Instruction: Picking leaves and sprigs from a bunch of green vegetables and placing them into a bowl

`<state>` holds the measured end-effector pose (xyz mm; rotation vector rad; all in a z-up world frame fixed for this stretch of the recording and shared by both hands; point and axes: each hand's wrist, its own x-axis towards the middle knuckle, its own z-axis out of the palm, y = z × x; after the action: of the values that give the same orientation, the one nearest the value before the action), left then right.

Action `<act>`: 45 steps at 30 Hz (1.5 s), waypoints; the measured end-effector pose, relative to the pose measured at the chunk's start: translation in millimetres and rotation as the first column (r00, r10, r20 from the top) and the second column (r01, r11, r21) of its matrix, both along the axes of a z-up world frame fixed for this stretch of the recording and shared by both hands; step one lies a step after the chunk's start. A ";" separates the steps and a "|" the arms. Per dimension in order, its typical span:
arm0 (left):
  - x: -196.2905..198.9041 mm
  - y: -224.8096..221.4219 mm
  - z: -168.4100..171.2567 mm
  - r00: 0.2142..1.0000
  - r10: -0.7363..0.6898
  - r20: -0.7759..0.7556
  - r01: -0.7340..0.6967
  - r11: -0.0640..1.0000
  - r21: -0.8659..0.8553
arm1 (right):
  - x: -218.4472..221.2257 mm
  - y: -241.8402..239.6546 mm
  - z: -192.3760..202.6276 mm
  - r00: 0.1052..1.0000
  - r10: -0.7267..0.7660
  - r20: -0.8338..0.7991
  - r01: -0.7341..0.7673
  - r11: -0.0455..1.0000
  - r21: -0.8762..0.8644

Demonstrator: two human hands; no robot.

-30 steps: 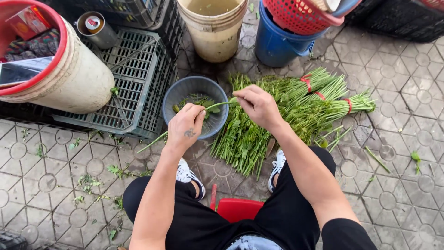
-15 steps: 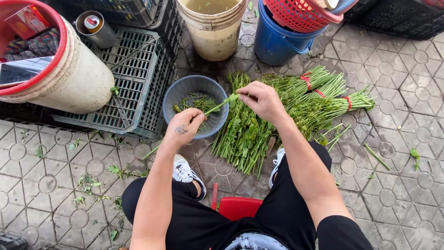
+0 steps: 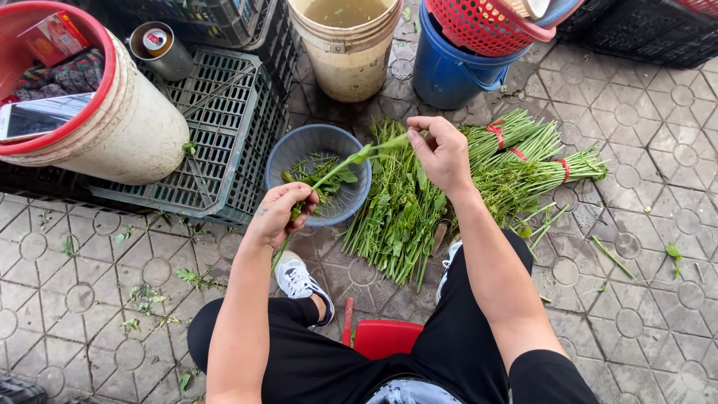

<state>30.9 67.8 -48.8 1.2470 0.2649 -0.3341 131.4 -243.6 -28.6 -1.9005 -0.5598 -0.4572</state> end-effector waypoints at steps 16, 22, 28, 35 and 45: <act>8.9 -12.4 -4.2 1.000 0.003 -0.025 -0.006 0.989 -0.145 | -7.2 -11.1 10.5 0.974 -0.161 0.159 0.163 0.987 -0.002; 6.9 -12.3 -0.5 0.999 -0.005 -0.036 0.000 0.990 -0.142 | -6.2 -9.2 -0.8 0.994 -0.110 0.029 0.111 0.992 -0.053; 7.0 -12.0 -1.6 0.999 -0.014 -0.042 0.007 0.986 -0.164 | -4.5 -18.7 -8.4 0.944 -0.135 -0.302 0.073 0.976 -0.206; 4.0 -14.2 -4.2 0.998 -0.041 -0.039 0.034 0.985 -0.169 | -7.9 3.6 -18.2 0.804 -0.022 -0.594 0.143 0.977 0.158; 3.6 -11.6 -3.1 0.999 -0.038 -0.020 0.034 0.987 -0.158 | 4.3 -2.1 -30.3 0.881 -0.057 -0.470 0.136 0.981 0.137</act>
<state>34.5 56.2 -52.0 1.0934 0.2312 -0.3933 135.8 -245.7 -58.9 -1.7964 -0.1030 -0.0932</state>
